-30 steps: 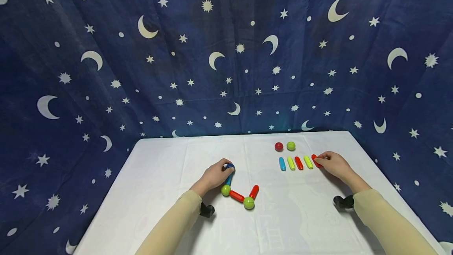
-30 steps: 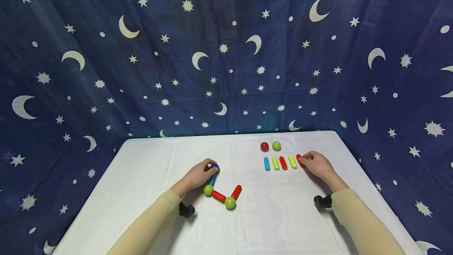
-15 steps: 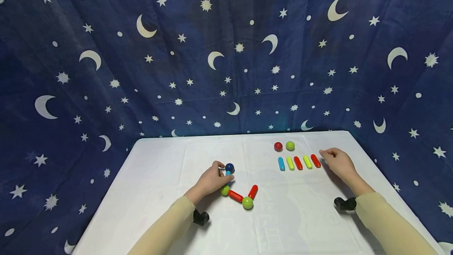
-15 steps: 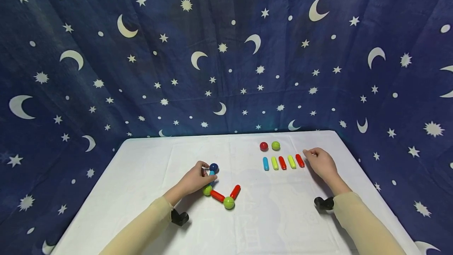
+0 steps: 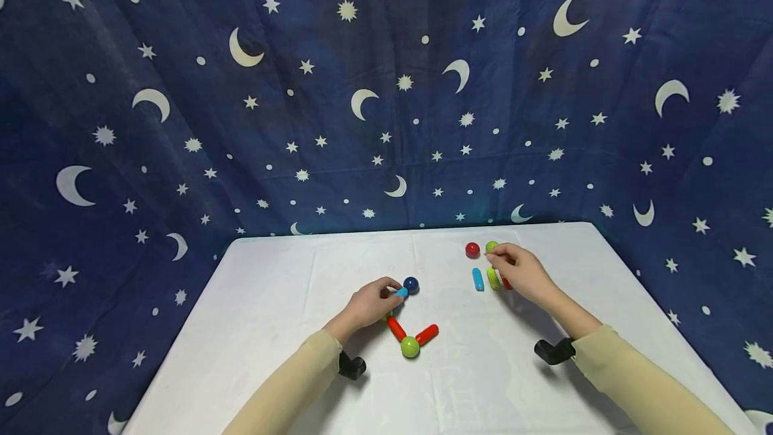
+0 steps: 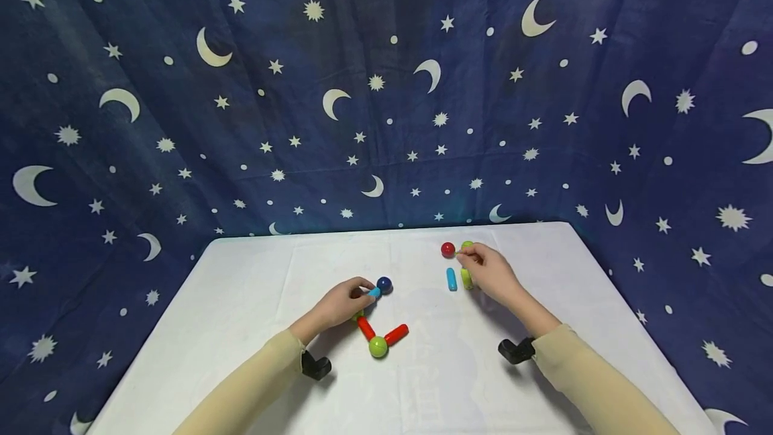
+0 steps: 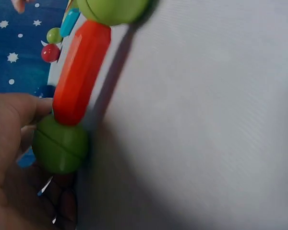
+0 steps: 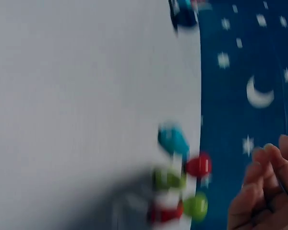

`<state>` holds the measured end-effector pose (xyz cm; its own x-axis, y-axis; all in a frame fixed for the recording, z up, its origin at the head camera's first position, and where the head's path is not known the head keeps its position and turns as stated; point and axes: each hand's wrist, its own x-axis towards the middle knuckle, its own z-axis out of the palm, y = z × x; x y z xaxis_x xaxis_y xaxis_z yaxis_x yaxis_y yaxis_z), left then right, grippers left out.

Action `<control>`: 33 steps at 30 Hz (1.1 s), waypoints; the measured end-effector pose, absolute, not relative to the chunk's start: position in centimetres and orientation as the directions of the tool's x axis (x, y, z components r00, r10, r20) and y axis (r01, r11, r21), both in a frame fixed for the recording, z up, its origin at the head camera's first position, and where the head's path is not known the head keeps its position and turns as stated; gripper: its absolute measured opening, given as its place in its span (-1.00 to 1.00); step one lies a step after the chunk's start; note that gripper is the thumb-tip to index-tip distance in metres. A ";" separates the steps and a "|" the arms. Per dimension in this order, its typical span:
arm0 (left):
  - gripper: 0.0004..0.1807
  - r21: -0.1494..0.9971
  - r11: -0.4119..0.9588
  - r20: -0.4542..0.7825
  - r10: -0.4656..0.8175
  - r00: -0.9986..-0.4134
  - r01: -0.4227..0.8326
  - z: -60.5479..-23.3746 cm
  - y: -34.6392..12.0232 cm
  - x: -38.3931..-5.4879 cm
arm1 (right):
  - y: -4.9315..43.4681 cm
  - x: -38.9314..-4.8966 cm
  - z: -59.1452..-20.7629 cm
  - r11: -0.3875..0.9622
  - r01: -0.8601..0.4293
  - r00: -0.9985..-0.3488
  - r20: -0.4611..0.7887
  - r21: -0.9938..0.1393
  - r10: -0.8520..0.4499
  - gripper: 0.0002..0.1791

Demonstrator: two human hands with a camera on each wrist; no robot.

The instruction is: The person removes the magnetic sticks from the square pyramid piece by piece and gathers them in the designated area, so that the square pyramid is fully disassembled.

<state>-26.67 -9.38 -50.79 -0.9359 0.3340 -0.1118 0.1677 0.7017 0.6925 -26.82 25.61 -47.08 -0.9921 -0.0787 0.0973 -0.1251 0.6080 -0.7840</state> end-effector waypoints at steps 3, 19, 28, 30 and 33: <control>-0.74 0.698 0.693 -0.135 0.374 -0.918 0.180 -50.4 -9.0 -26.9 | 22.8 -26.7 -47.6 0.578 -0.186 -0.976 0.080 -0.795 -0.203 -0.63; -0.76 0.751 0.645 -0.202 0.426 -0.882 0.140 -50.1 -8.5 -27.6 | 14.9 -28.2 -51.1 0.665 -0.194 -0.919 -0.105 -0.721 -0.381 -0.55; -0.78 0.759 0.641 -0.223 0.419 -0.880 0.113 -50.4 -8.6 -27.8 | 14.6 -28.5 -51.8 0.629 -0.226 -0.909 -0.072 -0.743 -0.412 -0.61; -0.79 0.756 0.645 -0.227 0.415 -0.881 0.109 -50.4 -8.6 -27.8 | 14.7 -28.5 -51.9 0.617 -0.226 -0.906 -0.070 -0.753 -0.417 -0.63; -0.78 0.748 0.654 -0.231 0.412 -0.881 0.110 -50.4 -8.7 -27.7 | 14.7 -28.5 -52.1 0.603 -0.209 -0.904 -0.083 -0.770 -0.419 -0.66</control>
